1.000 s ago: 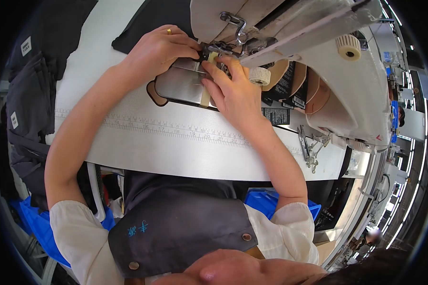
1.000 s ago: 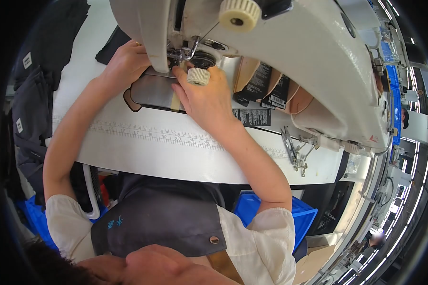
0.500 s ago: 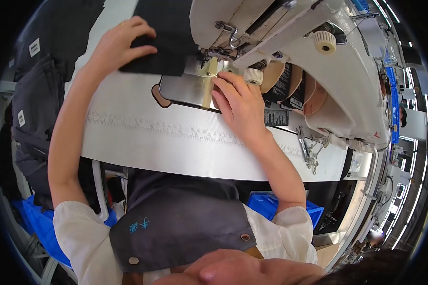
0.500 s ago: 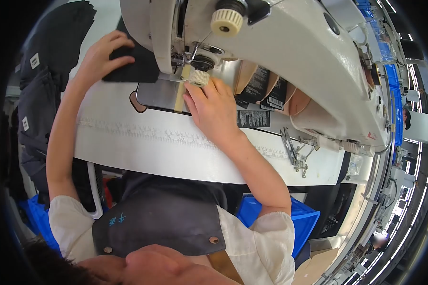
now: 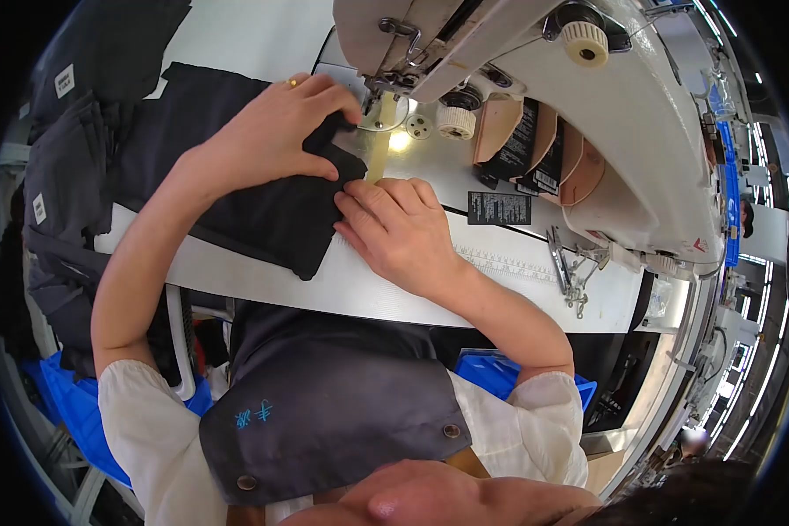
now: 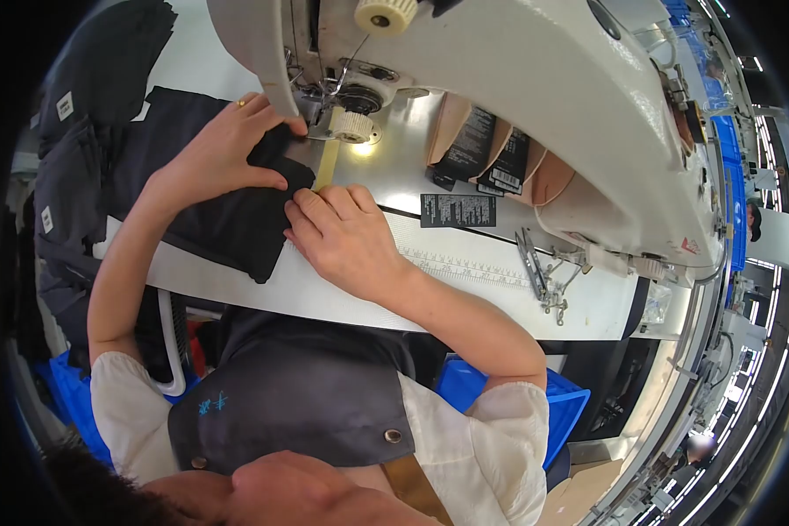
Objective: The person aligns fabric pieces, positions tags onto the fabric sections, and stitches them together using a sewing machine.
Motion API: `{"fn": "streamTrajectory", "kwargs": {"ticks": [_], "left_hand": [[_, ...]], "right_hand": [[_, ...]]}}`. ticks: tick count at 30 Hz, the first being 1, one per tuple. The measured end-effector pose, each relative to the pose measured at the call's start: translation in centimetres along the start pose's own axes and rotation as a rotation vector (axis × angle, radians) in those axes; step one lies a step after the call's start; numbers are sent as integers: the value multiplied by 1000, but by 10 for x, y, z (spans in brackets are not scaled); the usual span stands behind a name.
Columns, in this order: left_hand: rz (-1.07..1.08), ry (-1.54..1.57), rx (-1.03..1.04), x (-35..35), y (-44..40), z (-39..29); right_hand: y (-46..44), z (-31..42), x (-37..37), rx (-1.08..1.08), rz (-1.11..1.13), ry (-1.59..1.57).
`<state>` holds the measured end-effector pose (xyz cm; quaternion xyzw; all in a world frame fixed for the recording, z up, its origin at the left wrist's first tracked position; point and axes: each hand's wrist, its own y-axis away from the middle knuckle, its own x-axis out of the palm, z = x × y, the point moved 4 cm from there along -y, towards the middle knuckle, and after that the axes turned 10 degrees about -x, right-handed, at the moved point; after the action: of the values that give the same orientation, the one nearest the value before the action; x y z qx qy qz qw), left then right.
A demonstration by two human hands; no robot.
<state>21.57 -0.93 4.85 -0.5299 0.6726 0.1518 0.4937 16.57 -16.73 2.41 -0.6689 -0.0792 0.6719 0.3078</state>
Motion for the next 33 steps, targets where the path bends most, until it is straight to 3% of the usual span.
{"fn": "streamTrajectory", "kwargs": {"ticks": [2,5,6,9,15,23,33], "left_hand": [[122,1,-65,1,-8,5],[528,31,-260,7,-15,17],[455,107,-240,5,-15,15],[544,305,-302,12,-19,19],[393,441,-369,14,-24,24],[344,437,-370,14,-22,26],[321,477,-383,15,-22,25]], "right_hand": [[0,0,0,-31,-8,14],[0,0,-1,-33,3,6],[0,0,-1,-35,0,7],[0,-1,-2,-27,-2,8],[2,-14,-2,5,-36,68],[2,-34,-11,134,-70,107],[4,-31,-2,99,-47,70]]}}
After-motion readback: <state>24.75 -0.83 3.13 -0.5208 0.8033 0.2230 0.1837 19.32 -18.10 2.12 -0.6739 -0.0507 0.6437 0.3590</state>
